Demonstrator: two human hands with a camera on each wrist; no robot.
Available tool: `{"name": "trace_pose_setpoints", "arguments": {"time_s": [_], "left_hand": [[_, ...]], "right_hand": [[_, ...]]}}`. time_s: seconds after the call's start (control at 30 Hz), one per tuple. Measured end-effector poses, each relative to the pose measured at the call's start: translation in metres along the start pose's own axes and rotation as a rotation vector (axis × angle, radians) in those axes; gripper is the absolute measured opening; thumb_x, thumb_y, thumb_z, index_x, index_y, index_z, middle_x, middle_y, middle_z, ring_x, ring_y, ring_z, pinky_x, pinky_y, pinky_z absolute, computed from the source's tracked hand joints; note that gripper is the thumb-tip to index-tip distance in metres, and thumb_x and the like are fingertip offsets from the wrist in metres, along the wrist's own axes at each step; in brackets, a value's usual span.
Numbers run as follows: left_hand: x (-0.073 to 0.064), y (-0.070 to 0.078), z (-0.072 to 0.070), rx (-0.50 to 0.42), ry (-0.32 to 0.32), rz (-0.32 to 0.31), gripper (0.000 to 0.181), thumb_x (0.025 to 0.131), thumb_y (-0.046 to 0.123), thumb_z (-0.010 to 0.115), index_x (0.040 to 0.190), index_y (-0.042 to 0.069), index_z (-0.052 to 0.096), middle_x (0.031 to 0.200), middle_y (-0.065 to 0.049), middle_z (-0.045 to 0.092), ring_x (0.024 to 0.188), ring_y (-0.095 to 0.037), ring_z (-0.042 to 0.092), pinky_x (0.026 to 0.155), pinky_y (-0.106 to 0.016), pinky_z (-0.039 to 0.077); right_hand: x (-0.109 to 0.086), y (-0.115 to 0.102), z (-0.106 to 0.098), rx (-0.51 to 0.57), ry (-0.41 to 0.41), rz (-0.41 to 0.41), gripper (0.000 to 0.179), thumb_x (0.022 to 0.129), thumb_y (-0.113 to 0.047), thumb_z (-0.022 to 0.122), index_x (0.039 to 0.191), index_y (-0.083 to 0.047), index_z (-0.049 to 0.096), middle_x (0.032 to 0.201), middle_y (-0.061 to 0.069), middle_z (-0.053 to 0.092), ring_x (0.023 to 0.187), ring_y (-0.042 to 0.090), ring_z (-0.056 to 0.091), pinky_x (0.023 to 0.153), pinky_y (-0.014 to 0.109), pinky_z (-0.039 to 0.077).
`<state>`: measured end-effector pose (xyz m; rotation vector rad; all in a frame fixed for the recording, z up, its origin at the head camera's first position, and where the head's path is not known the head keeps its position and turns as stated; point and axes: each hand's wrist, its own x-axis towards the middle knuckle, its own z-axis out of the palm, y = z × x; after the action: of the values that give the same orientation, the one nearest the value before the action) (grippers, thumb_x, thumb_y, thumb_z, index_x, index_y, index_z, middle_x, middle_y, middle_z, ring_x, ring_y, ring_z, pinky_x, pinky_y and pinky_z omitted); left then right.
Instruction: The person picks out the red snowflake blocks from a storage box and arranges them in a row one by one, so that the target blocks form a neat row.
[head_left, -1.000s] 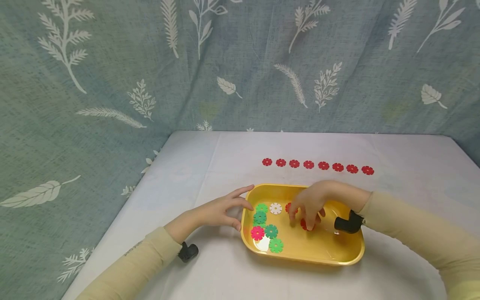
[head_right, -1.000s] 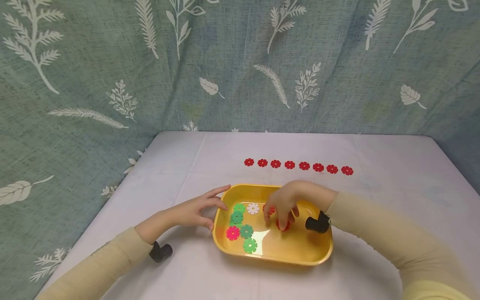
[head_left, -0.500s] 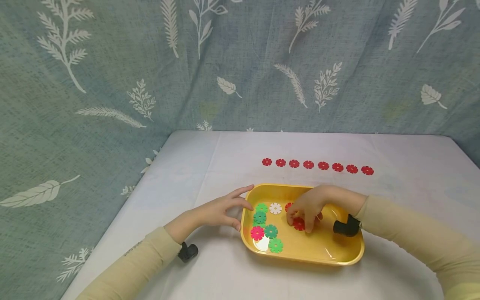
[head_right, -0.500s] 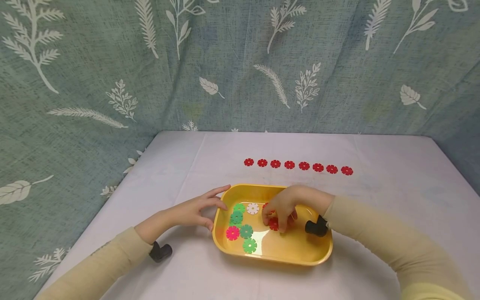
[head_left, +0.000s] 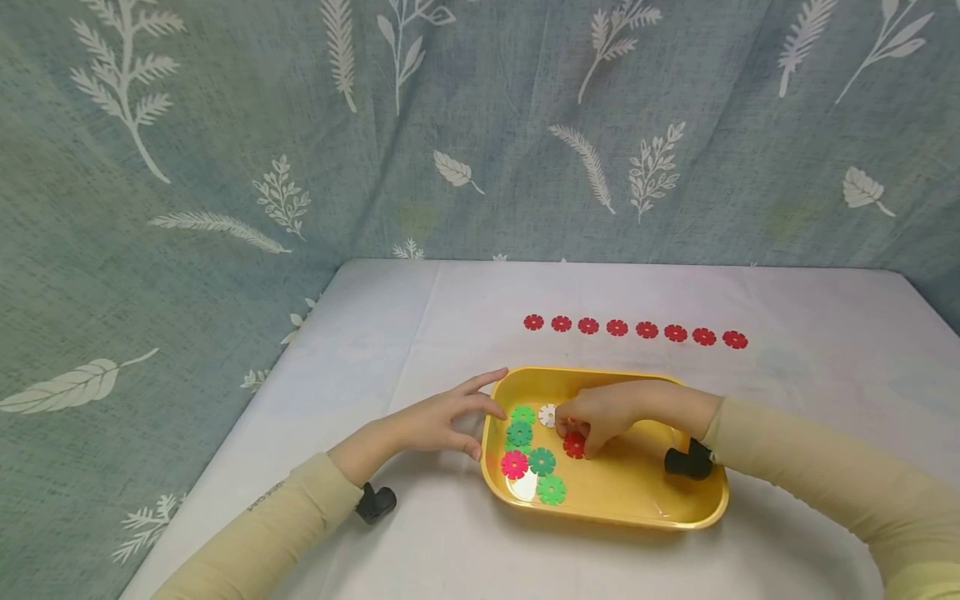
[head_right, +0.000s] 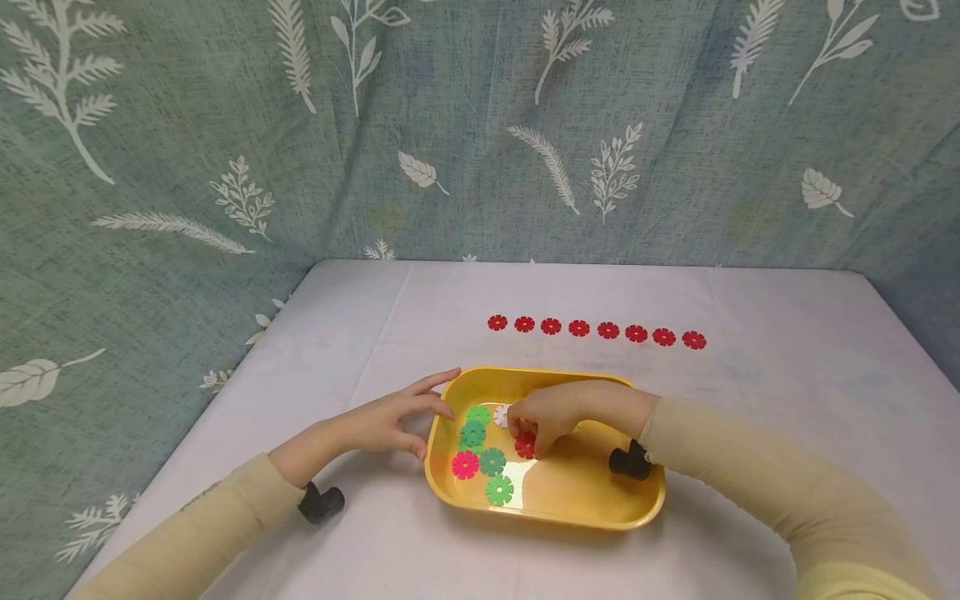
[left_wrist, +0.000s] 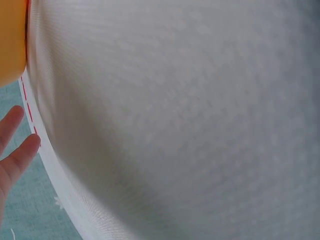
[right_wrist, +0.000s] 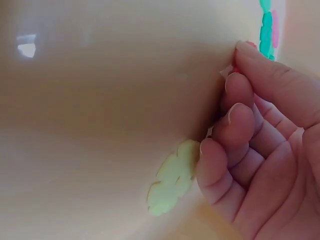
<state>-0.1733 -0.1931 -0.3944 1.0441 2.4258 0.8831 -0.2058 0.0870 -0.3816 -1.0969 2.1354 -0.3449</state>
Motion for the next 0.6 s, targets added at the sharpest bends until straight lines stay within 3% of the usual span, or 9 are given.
{"name": "trace_pose_setpoints", "arguments": {"time_s": [0.33, 0.6], "left_hand": [[0.0000, -0.0011, -0.0001, 0.004, -0.003, 0.001, 0.055, 0.067, 0.045, 0.072, 0.114, 0.022, 0.057, 0.153, 0.006, 0.013, 0.139, -0.023, 0.018, 0.109, -0.048, 0.026], [-0.0002, 0.0009, -0.0002, -0.009, -0.005, -0.024, 0.054, 0.068, 0.044, 0.073, 0.114, 0.021, 0.058, 0.153, 0.006, 0.013, 0.139, -0.022, 0.018, 0.108, -0.048, 0.027]], "right_hand": [[0.0002, -0.0038, 0.0001, -0.167, 0.048, -0.089, 0.023, 0.078, -0.016, 0.072, 0.089, -0.026, 0.055, 0.068, -0.012, 0.048, 0.062, 0.003, 0.043, 0.058, 0.016, 0.037], [-0.0002, -0.0047, 0.0005, -0.126, 0.044, -0.115, 0.021, 0.080, -0.014, 0.069, 0.093, -0.025, 0.057, 0.070, -0.013, 0.049, 0.063, 0.003, 0.044, 0.059, 0.015, 0.040]]}}
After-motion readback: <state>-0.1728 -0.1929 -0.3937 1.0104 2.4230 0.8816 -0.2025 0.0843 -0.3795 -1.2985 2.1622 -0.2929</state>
